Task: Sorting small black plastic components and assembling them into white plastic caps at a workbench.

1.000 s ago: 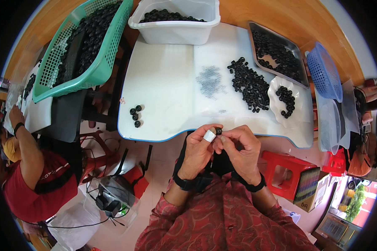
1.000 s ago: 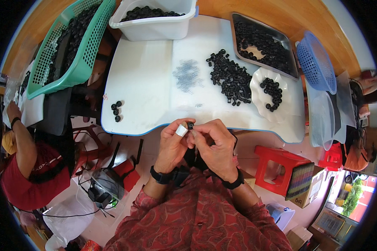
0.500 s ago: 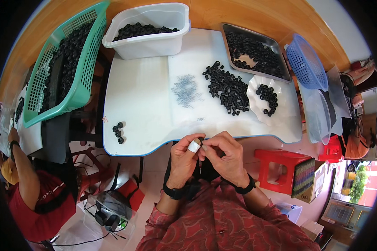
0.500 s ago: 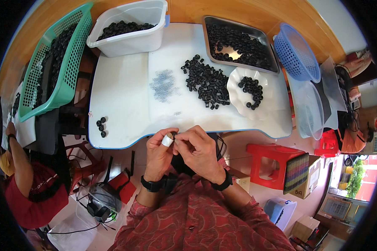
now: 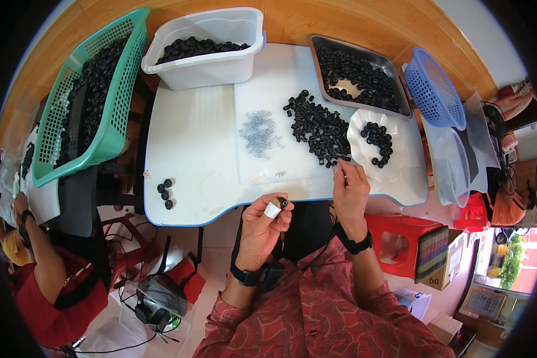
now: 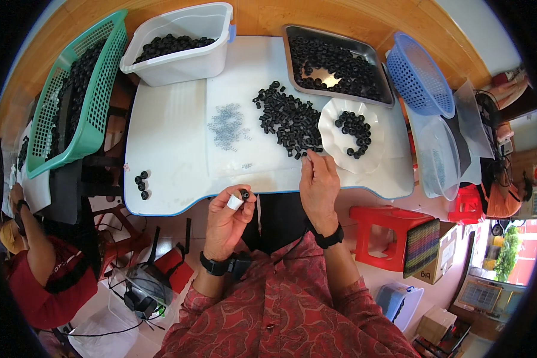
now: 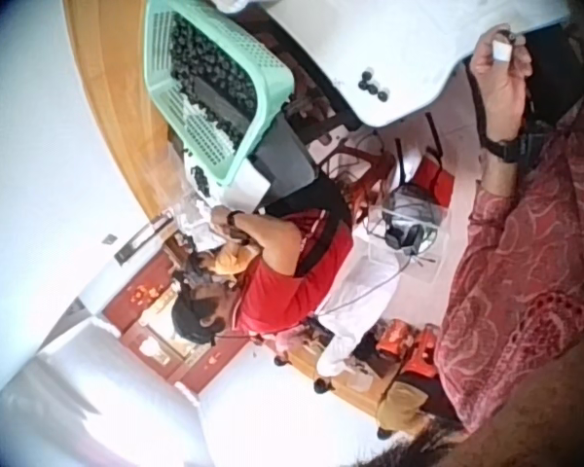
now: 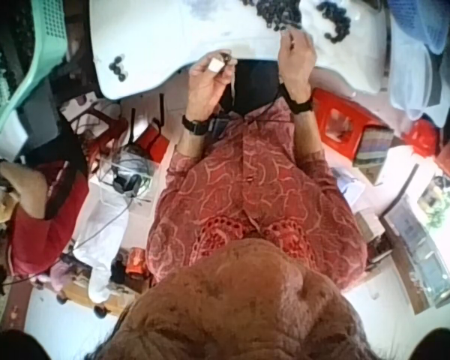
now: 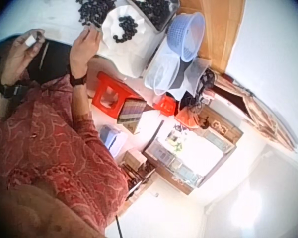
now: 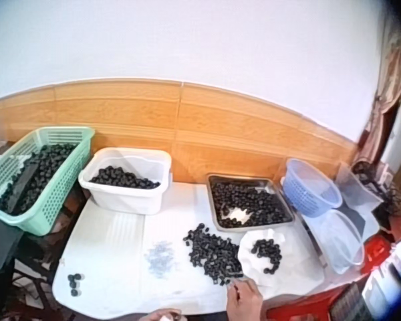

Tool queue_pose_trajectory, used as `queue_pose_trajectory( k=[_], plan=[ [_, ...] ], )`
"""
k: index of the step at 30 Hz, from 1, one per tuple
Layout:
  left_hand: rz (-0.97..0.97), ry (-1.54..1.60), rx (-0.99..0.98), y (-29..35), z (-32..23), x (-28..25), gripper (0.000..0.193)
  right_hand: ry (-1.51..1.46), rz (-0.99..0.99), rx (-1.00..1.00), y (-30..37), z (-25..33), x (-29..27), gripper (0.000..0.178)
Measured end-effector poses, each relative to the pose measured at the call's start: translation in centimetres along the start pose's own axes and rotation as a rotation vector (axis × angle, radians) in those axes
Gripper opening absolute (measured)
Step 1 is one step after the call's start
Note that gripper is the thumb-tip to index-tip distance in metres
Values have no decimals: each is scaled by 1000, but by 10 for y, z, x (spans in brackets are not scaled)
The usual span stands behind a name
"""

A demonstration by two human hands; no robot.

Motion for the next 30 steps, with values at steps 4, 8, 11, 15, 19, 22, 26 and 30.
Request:
queue_pose_trajectory(
  k=[4,8,11,15,19,22,26,30],
  plan=[
    [28,12,26,0,0,3,27,68,-42,-92,-2,-5,4,17],
    [31,-7,29,0,2,-1,29,45,2,-22,-2,-4,5,17],
    [57,-5,42,0,3,0,27,-7,14,15,-4,-4,5,16],
    [62,-17,27,2,2,4,28,-21,36,-45,-5,-5,5,15],
    [75,-27,19,4,2,8,29,-88,-4,-40,-3,-6,3,17],
    [72,-2,7,4,4,9,28,-578,33,291,5,-15,6,20],
    [94,0,13,5,3,13,28,-828,219,451,7,-1,-9,23],
    [137,-2,12,4,3,23,27,-1121,275,563,14,20,-15,20]
  ],
)
Point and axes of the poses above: each hand's wrist, its own y-axis away from the middle knuckle, its own x-axis out of the palm, z = x × y, the point moved 3 cm from there along -y, towards the middle knuckle, and after that the axes turned 5 degrees about -y, right-handed, at the moved point
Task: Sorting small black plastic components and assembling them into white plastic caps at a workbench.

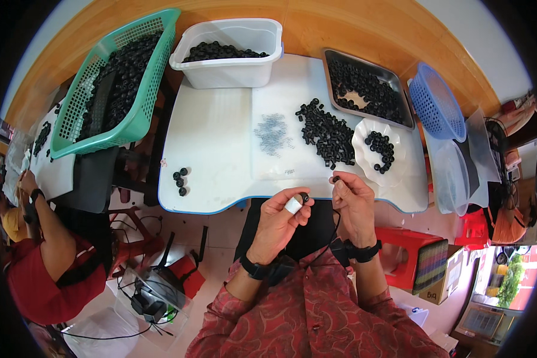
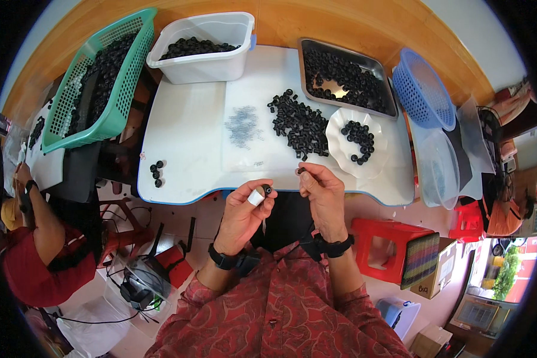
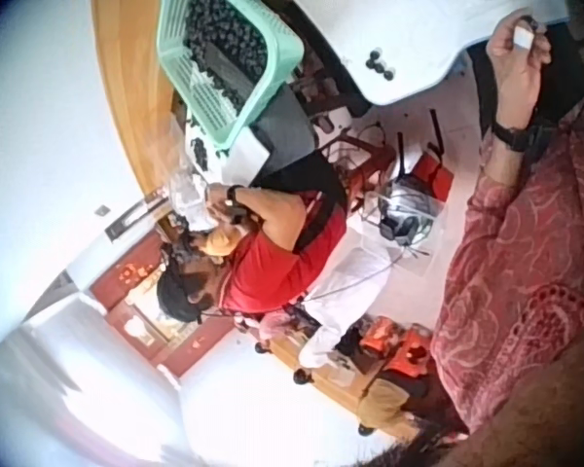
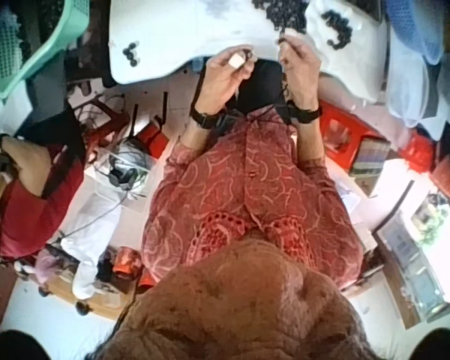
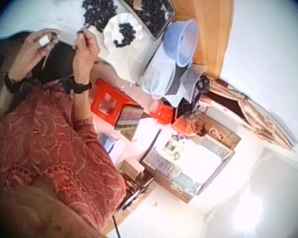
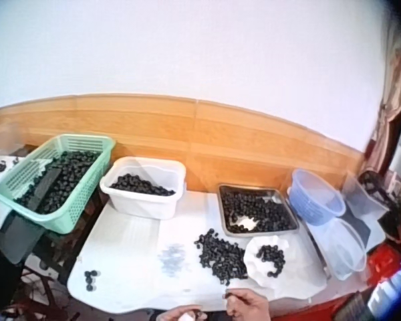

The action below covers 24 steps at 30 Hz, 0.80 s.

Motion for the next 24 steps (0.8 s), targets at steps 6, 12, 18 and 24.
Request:
queue_pose_trajectory(
  k=[6,12,18,24],
  plan=[
    [20,-6,32,3,-5,15,26,-116,118,3,19,3,17,21],
    [59,64,49,10,-7,21,26,-72,179,-75,34,9,30,19],
    [77,103,74,20,-10,27,27,11,210,-161,44,13,40,19],
    [82,214,78,26,-10,29,28,132,224,-256,51,15,48,20]
  ],
)
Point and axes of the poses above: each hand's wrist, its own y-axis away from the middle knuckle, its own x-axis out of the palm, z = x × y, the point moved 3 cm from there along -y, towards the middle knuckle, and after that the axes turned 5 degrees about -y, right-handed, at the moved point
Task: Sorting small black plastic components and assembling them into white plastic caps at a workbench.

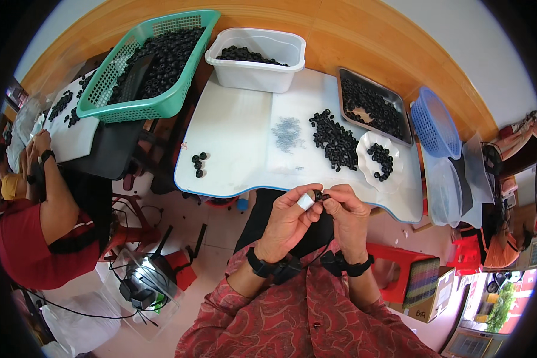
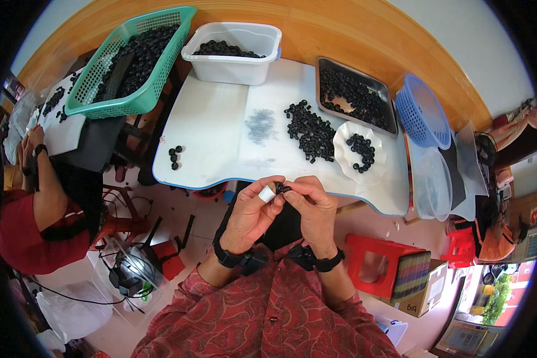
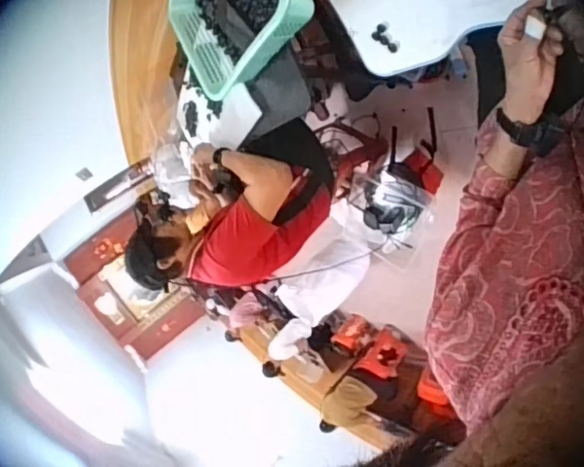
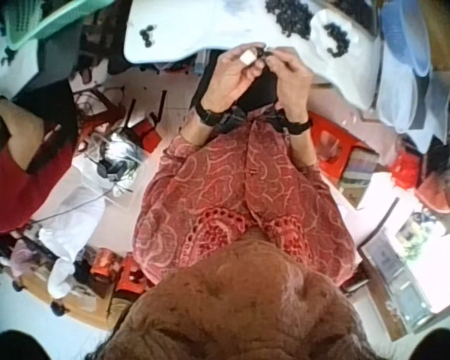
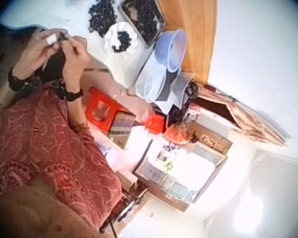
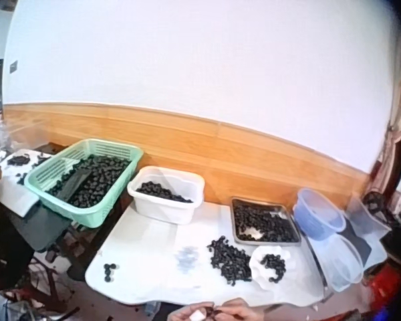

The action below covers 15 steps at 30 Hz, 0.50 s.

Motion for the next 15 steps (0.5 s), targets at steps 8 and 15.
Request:
queue_pose_trajectory(
  k=[8,15],
  plan=[
    [12,55,7,6,-2,-1,27,-17,-20,11,3,0,7,19],
    [15,49,15,9,-5,-3,27,-24,-21,13,3,4,14,21]
  ],
)
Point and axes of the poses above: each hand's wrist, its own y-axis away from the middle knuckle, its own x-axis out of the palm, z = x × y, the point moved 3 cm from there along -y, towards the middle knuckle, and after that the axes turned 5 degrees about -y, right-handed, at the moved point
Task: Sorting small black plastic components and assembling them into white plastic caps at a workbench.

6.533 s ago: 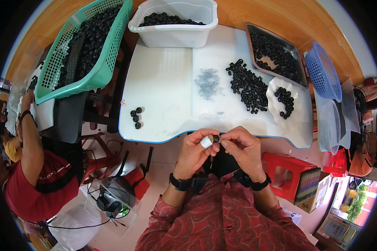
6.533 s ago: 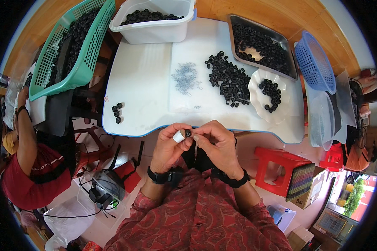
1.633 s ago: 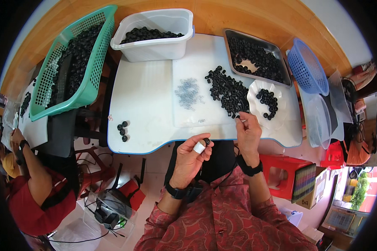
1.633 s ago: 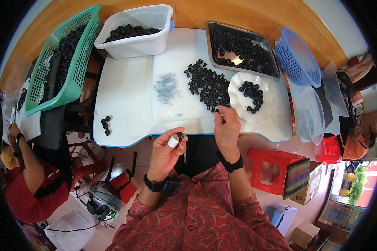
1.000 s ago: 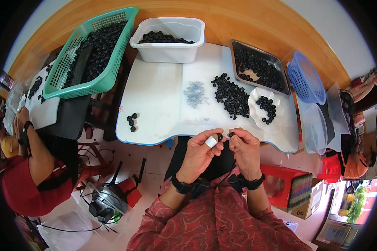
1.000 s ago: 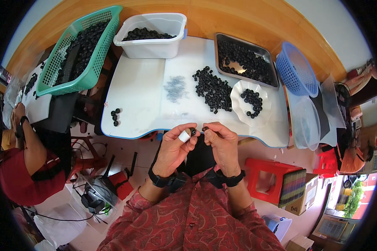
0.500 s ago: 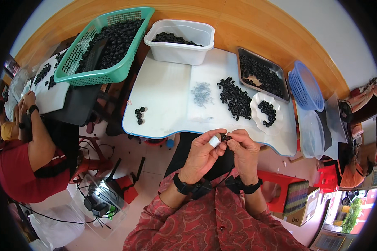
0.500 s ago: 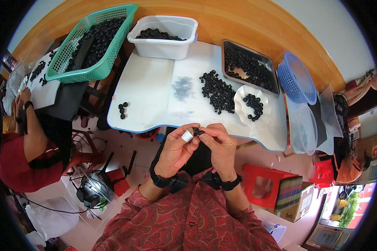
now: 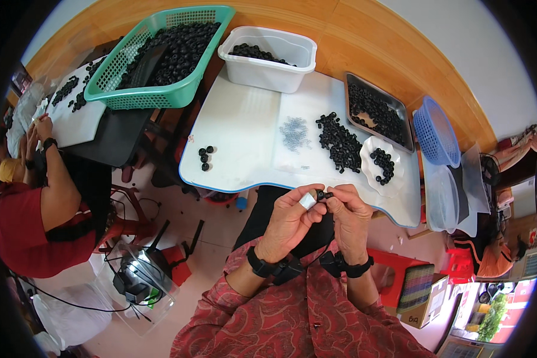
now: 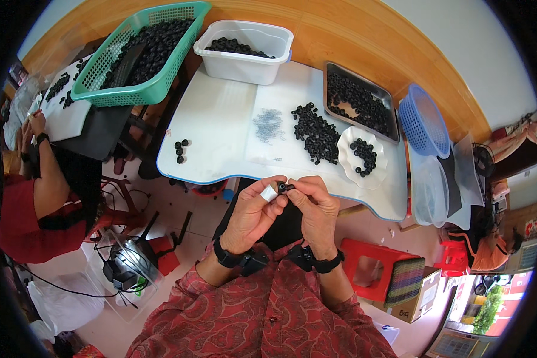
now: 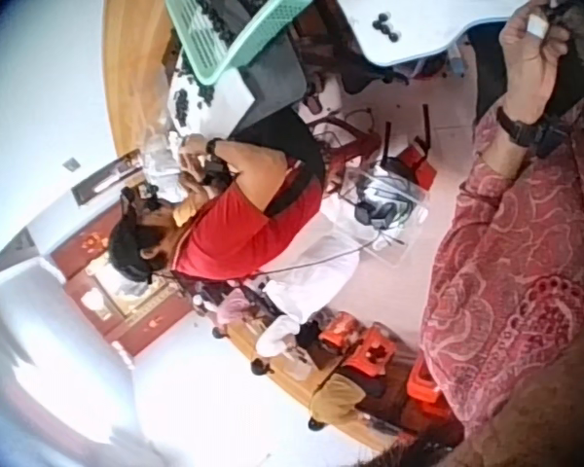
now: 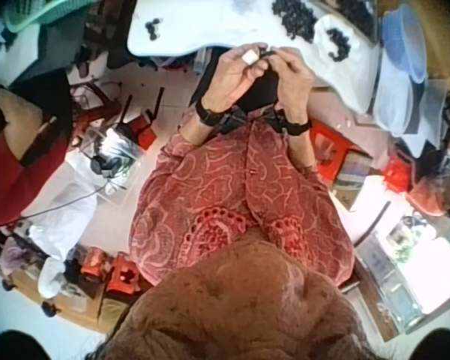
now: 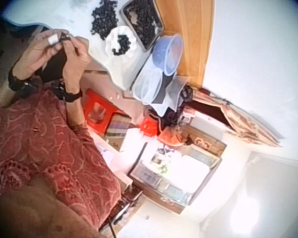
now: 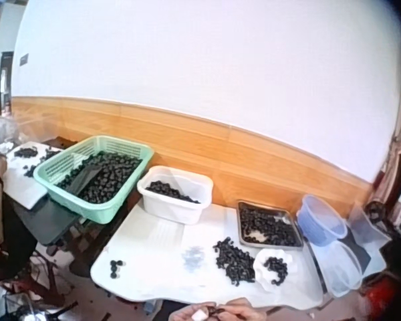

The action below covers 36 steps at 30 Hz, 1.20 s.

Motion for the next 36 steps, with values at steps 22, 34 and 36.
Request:
queue_pose_trajectory(
  k=[22,34,36],
  plan=[
    [-31,-28,57,7,-8,-6,28,140,15,-15,2,0,17,19],
    [-67,-100,104,6,-8,-8,26,183,0,-42,2,-4,20,15],
    [-66,-101,106,7,-7,-10,26,238,-14,-44,2,-3,22,15]
  ],
)
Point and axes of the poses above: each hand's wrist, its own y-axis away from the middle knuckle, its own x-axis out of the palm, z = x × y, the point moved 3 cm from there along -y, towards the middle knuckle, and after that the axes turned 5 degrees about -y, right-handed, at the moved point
